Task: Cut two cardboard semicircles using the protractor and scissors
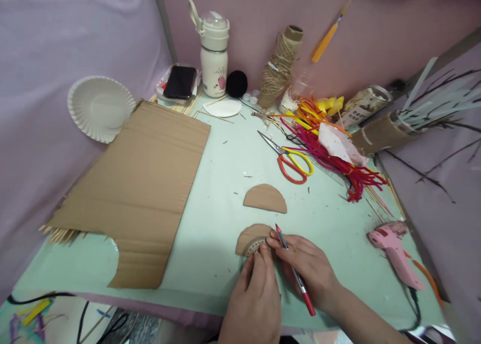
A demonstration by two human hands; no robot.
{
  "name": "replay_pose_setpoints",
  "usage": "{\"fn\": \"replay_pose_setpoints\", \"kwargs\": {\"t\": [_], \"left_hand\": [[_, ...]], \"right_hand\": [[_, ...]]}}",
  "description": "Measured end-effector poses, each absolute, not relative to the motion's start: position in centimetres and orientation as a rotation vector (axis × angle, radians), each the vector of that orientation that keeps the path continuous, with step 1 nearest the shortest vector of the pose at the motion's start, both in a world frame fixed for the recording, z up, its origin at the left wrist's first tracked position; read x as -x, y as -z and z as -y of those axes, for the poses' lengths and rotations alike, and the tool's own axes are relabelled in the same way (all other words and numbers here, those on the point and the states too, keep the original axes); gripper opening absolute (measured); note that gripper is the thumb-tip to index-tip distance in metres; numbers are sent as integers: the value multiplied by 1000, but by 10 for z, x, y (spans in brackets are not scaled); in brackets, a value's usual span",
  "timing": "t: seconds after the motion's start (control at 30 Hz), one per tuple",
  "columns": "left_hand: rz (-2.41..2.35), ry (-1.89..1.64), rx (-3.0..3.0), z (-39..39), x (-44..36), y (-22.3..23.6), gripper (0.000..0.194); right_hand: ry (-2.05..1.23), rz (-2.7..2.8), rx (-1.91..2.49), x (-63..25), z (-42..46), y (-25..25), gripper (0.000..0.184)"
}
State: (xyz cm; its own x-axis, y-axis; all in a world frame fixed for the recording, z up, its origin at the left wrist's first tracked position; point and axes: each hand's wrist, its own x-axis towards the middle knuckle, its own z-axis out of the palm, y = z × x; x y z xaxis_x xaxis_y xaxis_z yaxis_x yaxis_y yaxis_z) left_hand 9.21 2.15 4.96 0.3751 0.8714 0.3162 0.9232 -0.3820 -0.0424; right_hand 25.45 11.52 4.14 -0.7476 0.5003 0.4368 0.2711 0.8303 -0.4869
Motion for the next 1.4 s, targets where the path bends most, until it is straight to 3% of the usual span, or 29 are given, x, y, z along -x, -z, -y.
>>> {"fn": "replay_pose_setpoints", "kwargs": {"t": [1.4], "left_hand": [[1638, 346, 2396, -23, -96, -52, 42]], "right_hand": [[-516, 2438, 577, -253, -115, -44, 42]]}}
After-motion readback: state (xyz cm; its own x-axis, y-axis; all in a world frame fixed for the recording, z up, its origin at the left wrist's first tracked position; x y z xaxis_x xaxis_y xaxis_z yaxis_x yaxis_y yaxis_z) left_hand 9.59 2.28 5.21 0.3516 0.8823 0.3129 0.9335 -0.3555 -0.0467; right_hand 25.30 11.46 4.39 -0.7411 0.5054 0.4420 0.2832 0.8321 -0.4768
